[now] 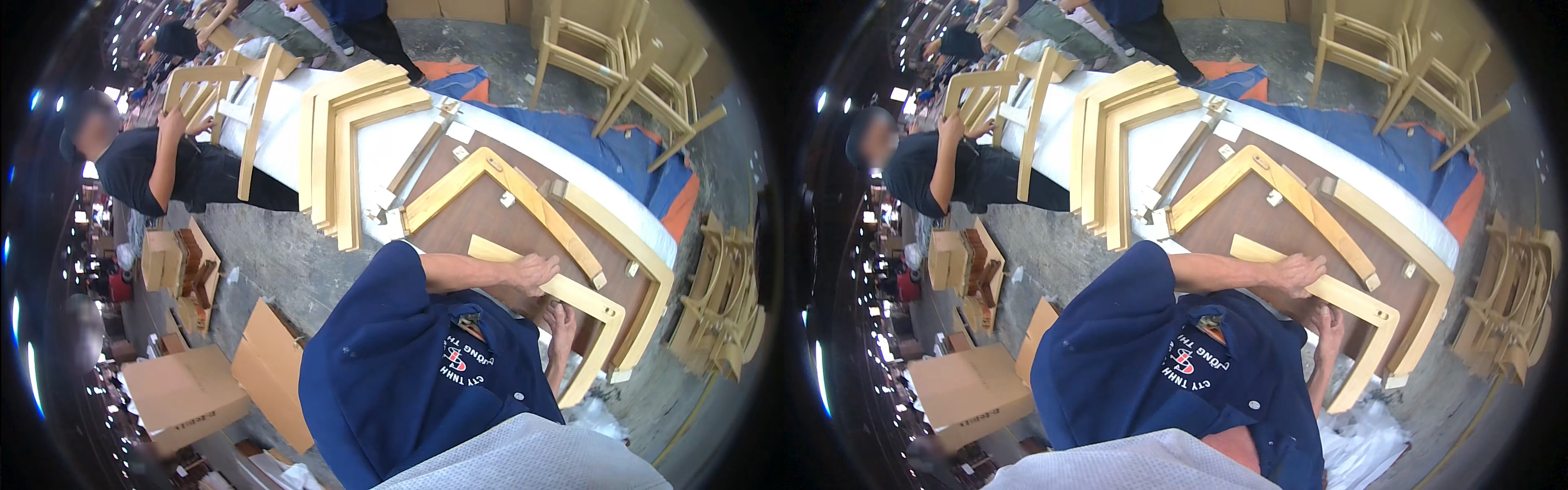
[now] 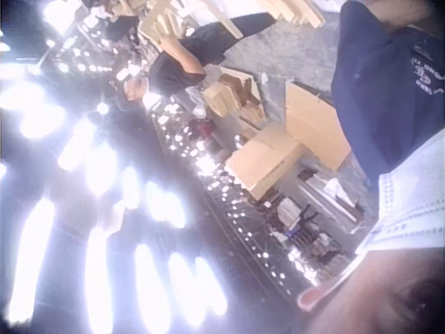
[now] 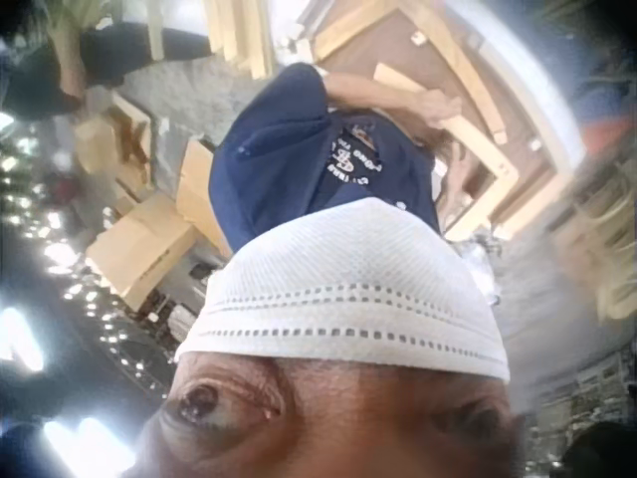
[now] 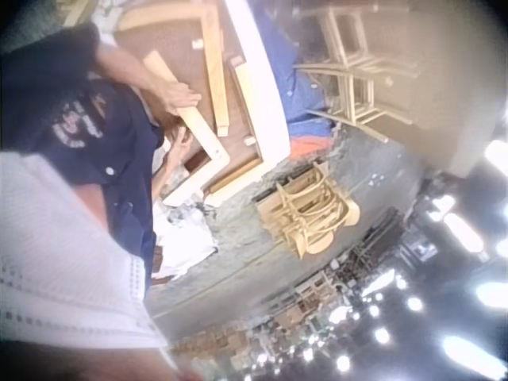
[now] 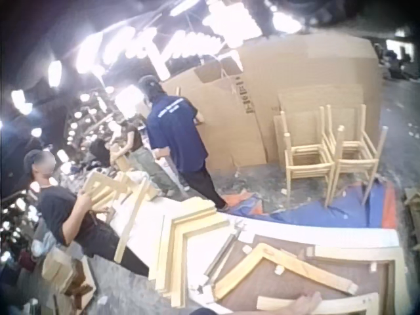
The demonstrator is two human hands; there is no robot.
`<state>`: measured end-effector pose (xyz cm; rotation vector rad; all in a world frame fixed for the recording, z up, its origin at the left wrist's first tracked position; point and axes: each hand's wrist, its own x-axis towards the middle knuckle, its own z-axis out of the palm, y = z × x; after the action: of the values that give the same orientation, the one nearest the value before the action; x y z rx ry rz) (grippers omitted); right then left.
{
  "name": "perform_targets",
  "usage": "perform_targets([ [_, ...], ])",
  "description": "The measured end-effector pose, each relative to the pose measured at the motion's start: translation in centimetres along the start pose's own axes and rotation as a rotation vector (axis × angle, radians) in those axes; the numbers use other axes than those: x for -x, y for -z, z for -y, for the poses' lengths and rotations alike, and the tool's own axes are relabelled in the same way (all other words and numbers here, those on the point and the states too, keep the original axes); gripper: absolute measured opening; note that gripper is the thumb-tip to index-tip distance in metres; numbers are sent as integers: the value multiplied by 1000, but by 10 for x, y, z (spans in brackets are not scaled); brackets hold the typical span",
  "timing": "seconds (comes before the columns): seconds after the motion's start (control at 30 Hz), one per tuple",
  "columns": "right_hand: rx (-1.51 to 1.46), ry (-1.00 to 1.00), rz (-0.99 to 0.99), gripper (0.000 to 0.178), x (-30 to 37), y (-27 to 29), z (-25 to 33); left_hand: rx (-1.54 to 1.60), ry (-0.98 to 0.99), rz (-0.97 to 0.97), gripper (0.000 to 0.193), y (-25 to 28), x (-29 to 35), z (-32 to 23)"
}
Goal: The person assembles light-colored wooden frames by hand, picking up corner pieces and joining them into rectangular shapes. They repeatedly pick up, align, and stack the frames on a workbench in a workshop setting.
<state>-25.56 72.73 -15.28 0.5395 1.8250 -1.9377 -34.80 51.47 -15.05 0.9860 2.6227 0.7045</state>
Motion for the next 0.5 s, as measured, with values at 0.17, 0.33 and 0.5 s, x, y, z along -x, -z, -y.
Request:
perform_targets([
  [0.17, -321, 357, 125, 68, -4, -42, 78, 328, 25, -346, 54, 68, 8, -8],
  [0.33, -444, 581, 260, 61, -31, -92, 179, 814, 41, -395, 66, 106, -5, -30],
  [0.5, -12, 542, 34, 60, -94, -63, 208, 255, 28, -588, 67, 128, 15, -43],
])
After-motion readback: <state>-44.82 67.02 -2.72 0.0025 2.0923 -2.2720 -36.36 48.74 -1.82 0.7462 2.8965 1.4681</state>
